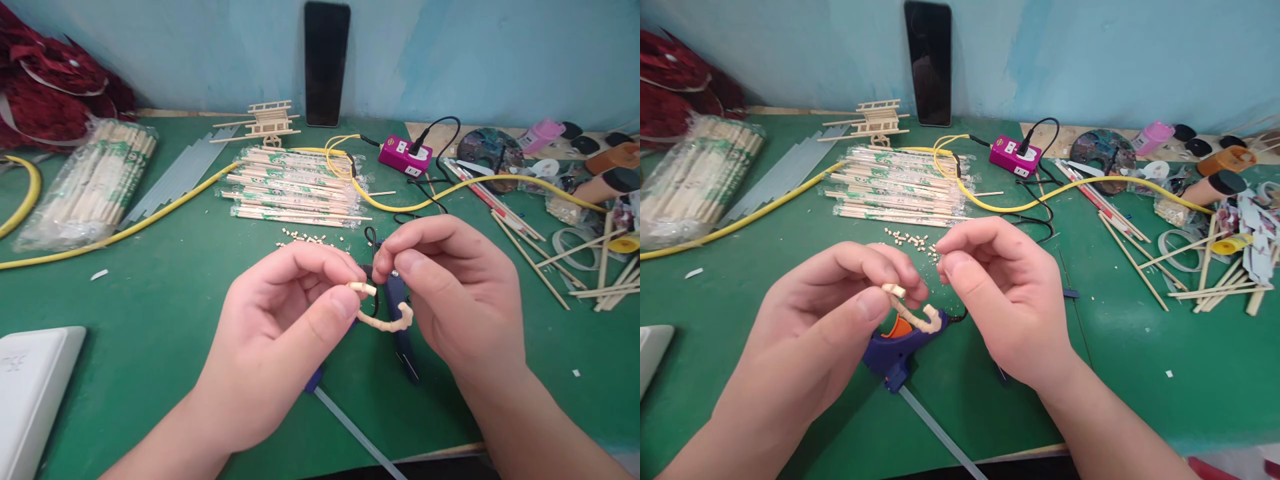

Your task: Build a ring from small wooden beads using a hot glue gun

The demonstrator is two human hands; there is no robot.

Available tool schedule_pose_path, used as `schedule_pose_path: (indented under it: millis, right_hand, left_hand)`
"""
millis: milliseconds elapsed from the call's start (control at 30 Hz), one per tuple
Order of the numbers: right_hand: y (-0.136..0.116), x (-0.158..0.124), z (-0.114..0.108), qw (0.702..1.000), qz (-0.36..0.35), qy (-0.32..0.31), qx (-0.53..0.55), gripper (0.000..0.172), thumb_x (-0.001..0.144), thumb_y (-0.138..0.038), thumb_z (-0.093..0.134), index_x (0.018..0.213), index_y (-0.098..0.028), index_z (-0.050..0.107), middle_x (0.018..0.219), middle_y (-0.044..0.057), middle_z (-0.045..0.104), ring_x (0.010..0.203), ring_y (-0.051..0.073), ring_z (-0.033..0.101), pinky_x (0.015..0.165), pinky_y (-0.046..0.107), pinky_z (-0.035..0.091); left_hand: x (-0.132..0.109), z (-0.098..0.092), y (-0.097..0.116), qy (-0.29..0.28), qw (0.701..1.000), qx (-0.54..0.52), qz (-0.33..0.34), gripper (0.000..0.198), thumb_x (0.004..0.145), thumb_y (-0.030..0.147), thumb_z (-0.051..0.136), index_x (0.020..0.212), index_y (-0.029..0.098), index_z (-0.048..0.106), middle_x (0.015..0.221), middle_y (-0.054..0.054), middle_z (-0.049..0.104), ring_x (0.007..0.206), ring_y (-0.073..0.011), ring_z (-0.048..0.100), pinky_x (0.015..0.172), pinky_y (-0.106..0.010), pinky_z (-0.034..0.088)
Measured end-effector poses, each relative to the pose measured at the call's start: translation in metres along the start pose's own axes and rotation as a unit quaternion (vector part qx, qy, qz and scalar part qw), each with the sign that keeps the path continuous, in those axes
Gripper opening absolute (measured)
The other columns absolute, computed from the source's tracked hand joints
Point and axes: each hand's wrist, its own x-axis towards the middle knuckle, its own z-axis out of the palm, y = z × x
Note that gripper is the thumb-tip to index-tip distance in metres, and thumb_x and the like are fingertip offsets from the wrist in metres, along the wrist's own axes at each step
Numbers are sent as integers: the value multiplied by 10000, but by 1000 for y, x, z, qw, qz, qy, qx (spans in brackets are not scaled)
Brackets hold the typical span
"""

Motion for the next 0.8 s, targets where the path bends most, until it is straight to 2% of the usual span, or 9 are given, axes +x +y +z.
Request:
schedule_pose_path:
  millis: [100,167,367,467,567,800]
  right_hand:
    - [1,2,1,999,-30,-12,-13,226,1013,-102,698,1049,-281,831,933,8,786,787,164,737,701,302,648]
    - [1,3,0,998,-51,-34,-25,255,1001,-84,710,1089,-282,845,960,14,800,816,168,748,723,308,662]
    - [7,6,-4,978,-164,-107,-69,348,912,-107,836,1210,-284,861,1101,60,769,922,210,729,736,363,664]
    - [11,5,-4,969,-198,-98,-112,377,877,-110,877,1207,-293,866,1154,66,755,1001,223,731,799,378,672]
    - [12,4,-5,958,-229,-77,-153,331,904,-131,866,1171,-327,863,1118,49,766,997,227,734,839,403,668]
    - [7,2,-5,961,-215,-63,-162,248,945,-118,801,1087,-318,838,1005,40,757,879,218,717,743,394,640]
  left_hand:
    - [5,-3,-1,-35,996,-76,-39,33,1017,257,819,986,249,824,1084,-28,779,1036,-163,729,912,-239,643]
    - [8,-3,-1,-37,992,-107,-52,51,989,264,848,957,228,833,1071,-39,785,1011,-158,734,913,-227,642]
    - [12,-1,2,-33,986,-144,-72,91,954,260,869,903,195,831,995,-56,762,813,-134,692,713,-210,610]
    - [12,-1,2,-33,985,-154,-76,76,965,246,852,918,191,830,1021,-68,766,792,-130,686,697,-215,604]
    - [12,-1,1,-34,983,-159,-81,69,975,237,844,929,186,833,1036,-72,763,835,-135,707,745,-216,613]
    - [12,0,0,-39,983,-156,-94,90,947,258,869,897,190,837,974,-69,739,863,-160,686,719,-217,592]
